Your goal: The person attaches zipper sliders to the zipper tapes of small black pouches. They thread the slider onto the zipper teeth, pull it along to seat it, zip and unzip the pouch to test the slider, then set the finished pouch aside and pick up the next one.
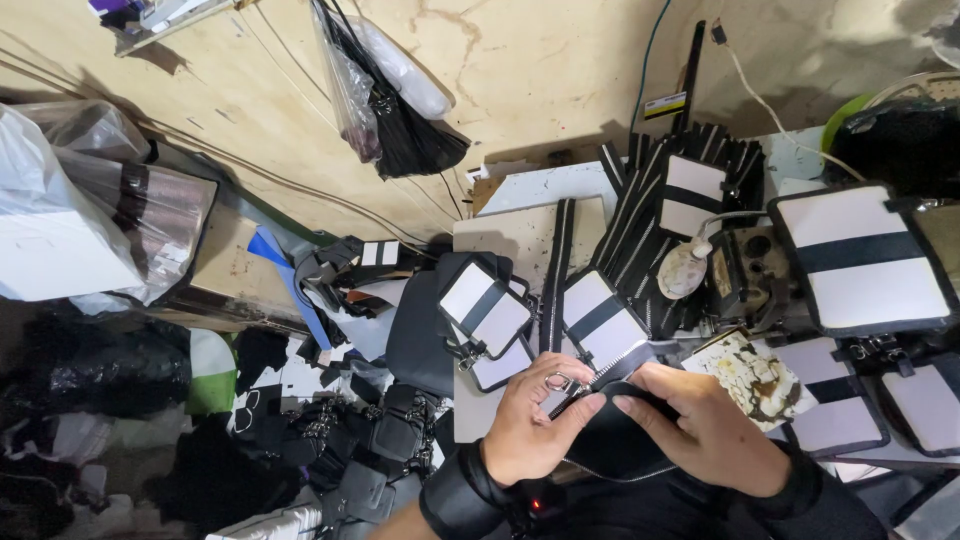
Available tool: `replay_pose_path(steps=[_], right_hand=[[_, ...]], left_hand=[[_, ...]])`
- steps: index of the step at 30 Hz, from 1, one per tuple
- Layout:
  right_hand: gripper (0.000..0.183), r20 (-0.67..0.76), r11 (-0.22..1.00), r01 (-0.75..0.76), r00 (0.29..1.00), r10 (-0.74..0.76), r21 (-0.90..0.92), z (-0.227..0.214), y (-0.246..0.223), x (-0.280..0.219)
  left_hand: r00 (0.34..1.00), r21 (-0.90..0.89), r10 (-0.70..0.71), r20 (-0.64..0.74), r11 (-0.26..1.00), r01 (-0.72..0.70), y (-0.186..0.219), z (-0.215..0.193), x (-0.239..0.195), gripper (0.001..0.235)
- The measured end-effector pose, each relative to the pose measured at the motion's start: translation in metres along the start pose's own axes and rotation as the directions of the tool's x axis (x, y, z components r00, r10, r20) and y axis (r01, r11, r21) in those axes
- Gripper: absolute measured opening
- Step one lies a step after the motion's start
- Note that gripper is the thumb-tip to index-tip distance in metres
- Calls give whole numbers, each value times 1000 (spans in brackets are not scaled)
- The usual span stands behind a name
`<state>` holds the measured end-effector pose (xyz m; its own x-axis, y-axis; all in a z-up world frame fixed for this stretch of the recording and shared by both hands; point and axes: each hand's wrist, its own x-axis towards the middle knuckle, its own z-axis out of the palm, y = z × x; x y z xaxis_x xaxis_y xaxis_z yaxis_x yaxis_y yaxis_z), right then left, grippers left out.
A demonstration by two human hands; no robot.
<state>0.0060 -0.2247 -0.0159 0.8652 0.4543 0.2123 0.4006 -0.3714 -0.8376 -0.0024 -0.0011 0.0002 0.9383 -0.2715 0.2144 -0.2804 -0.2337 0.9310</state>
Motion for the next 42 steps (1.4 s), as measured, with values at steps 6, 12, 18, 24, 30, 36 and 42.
replay_pose_path(steps=[6, 12, 18, 24, 30, 36, 42], right_hand=[[30, 11, 1000, 20, 1000, -20, -18, -1, 6, 1], [35, 6, 997, 43, 999, -43, -58, 3, 2, -1], [31, 1, 999, 28, 1000, -28, -34, 4, 5, 1], [33, -2, 997, -46, 999, 46, -67, 9, 9, 1], [36, -8, 992, -115, 993, 115, -52, 8, 9, 3], [39, 51, 847, -481, 863, 503, -226, -22, -8, 7], [31, 60, 986, -152, 987, 148, 66, -44, -27, 14]], left_hand=[[996, -16, -34, -85, 999, 33, -1, 7, -4, 13], [987, -88, 127, -100, 987, -135, 5, 10, -2, 12], [996, -84, 51, -74, 995, -57, 1, 7, 1, 17], [934, -5, -355, -44, 935, 355, 3, 4, 10, 28], [901, -127, -432, 38, 892, 433, 9, 5, 18, 20], [914, 67, -328, 239, 945, 321, -3, -12, 19, 19], [862, 35, -306, 405, 947, 320, 14, -16, 27, 15]])
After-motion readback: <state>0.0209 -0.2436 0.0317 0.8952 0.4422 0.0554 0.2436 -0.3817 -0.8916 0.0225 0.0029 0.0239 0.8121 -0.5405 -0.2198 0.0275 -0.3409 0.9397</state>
